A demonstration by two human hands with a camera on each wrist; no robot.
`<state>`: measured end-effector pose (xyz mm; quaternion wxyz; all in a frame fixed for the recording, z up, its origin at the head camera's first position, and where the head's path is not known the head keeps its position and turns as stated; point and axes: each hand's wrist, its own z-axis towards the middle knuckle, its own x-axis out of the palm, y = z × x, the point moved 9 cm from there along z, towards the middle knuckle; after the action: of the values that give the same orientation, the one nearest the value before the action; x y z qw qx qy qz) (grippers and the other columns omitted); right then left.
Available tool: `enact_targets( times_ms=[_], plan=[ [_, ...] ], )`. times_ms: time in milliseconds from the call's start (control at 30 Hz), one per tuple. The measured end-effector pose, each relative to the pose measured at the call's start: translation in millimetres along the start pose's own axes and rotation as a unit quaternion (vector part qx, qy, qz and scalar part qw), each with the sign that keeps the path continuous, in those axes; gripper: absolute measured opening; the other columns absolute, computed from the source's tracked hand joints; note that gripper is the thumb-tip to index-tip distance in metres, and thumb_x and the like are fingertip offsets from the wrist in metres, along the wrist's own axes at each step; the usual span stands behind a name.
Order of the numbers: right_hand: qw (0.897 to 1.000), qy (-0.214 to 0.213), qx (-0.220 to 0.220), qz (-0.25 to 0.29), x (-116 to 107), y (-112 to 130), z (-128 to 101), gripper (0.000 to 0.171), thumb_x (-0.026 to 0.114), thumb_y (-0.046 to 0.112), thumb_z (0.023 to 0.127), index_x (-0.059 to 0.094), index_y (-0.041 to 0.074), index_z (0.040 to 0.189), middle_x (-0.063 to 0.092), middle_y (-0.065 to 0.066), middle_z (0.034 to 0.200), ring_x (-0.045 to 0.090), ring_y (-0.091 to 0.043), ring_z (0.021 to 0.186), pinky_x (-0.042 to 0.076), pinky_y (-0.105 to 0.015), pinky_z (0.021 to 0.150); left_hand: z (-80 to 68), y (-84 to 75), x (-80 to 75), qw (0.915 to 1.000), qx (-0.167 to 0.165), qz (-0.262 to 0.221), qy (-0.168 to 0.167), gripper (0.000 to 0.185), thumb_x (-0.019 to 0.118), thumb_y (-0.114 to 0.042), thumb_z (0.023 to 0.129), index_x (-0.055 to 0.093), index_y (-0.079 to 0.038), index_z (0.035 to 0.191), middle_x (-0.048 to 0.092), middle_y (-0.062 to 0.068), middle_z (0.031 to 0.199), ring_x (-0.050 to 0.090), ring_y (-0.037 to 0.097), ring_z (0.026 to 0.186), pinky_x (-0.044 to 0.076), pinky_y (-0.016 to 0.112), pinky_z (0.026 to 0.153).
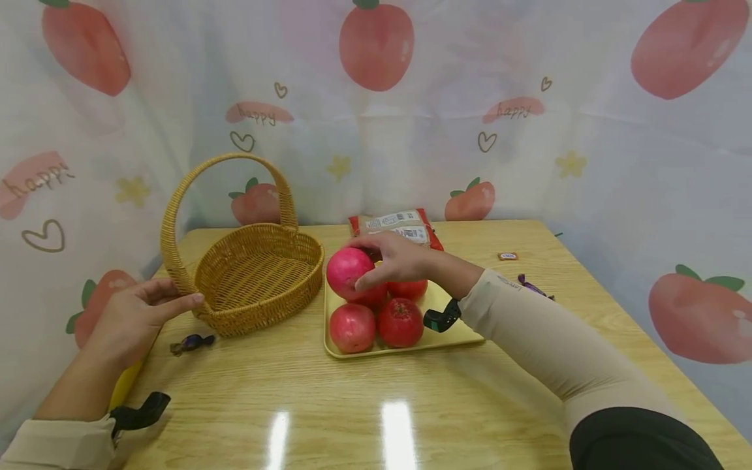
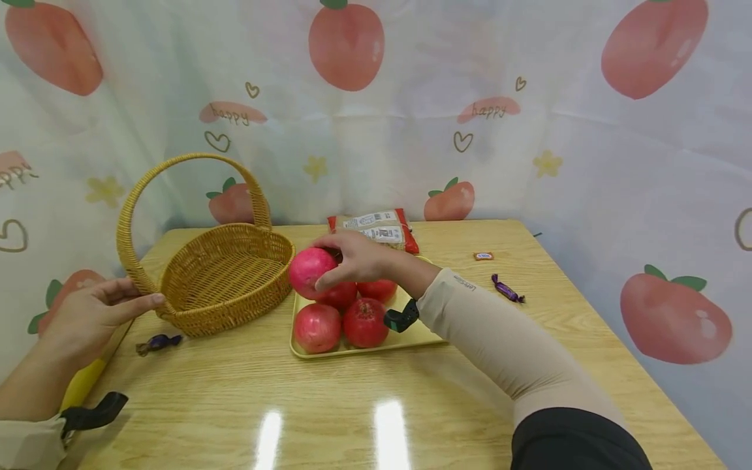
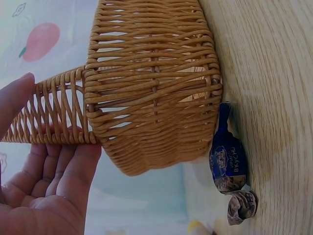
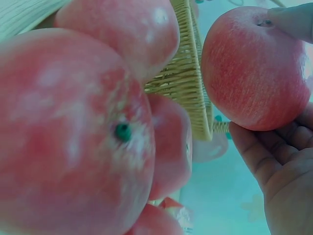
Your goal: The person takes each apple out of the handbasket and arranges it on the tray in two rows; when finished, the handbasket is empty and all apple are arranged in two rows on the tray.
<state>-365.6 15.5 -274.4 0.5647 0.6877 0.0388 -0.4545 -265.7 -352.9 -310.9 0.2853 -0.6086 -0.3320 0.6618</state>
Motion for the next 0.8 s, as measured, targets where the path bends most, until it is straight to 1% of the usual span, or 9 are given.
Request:
enact_targets(
  times_ms=[133,267,400,600,700,800],
  plan=[
    [1.0,-0.015,0.01,-0.005,-5,-7,-12,0.063,0.083,0.032,0.083,0.06,0.021,0.14,0.067,0.002,0.124,0.065,-0.02,0.112,0.06,-0.037,0.09,1.0,-0.5,-0.8,0.9999,0.004,0.016,-0.002,0.053,0.072,-0.049,0.096,0.067,-0.008,0.129,0.072,-0.02,0.102,0.053,-0.008,0.103,0.044,0.011,0.077],
    [1.0,-0.025,0.004,-0.007,-8,-10,-20,0.058,0.084,0.03,0.083,0.062,0.019,0.136,0.069,0.001,0.122,0.066,-0.02,0.11,0.059,-0.039,0.091,2.2,0.0,-0.9,0.9999,0.007,0.012,-0.001,0.052,0.072,-0.048,0.096,0.067,-0.008,0.129,0.073,-0.021,0.101,0.053,-0.01,0.102,0.044,0.01,0.077],
    [1.0,-0.03,0.002,-0.008,-12,-12,-29,0.059,0.084,0.029,0.083,0.063,0.019,0.136,0.069,0.0,0.121,0.065,-0.021,0.111,0.058,-0.042,0.093,3.2,0.2,-1.5,0.9999,0.006,0.012,-0.004,0.053,0.073,-0.048,0.096,0.067,-0.008,0.13,0.072,-0.024,0.101,0.053,-0.011,0.101,0.044,0.009,0.076],
    [0.999,-0.04,0.022,0.018,-17,-20,-44,0.063,0.084,0.027,0.083,0.06,0.021,0.142,0.069,-0.001,0.123,0.065,-0.022,0.113,0.059,-0.041,0.093,4.2,1.8,-1.1,0.9998,0.003,0.019,-0.001,0.054,0.072,-0.048,0.096,0.066,-0.01,0.133,0.07,-0.028,0.103,0.049,-0.013,0.103,0.043,0.008,0.074],
    [0.998,-0.044,0.022,0.026,-18,-23,-51,0.062,0.084,0.026,0.084,0.06,0.024,0.141,0.068,0.0,0.124,0.065,-0.022,0.113,0.059,-0.04,0.093,4.2,2.7,-0.6,0.9997,0.005,0.026,0.001,0.054,0.071,-0.049,0.097,0.066,-0.011,0.134,0.069,-0.029,0.103,0.049,-0.014,0.104,0.042,0.008,0.073],
    [0.998,-0.048,0.022,0.029,-20,-26,-58,0.061,0.084,0.027,0.084,0.061,0.024,0.14,0.068,0.0,0.125,0.064,-0.023,0.115,0.06,-0.039,0.091,3.9,2.8,-0.2,0.9993,0.002,0.037,0.002,0.056,0.071,-0.051,0.096,0.066,-0.012,0.135,0.068,-0.032,0.103,0.046,-0.016,0.104,0.041,0.008,0.073]
  ],
)
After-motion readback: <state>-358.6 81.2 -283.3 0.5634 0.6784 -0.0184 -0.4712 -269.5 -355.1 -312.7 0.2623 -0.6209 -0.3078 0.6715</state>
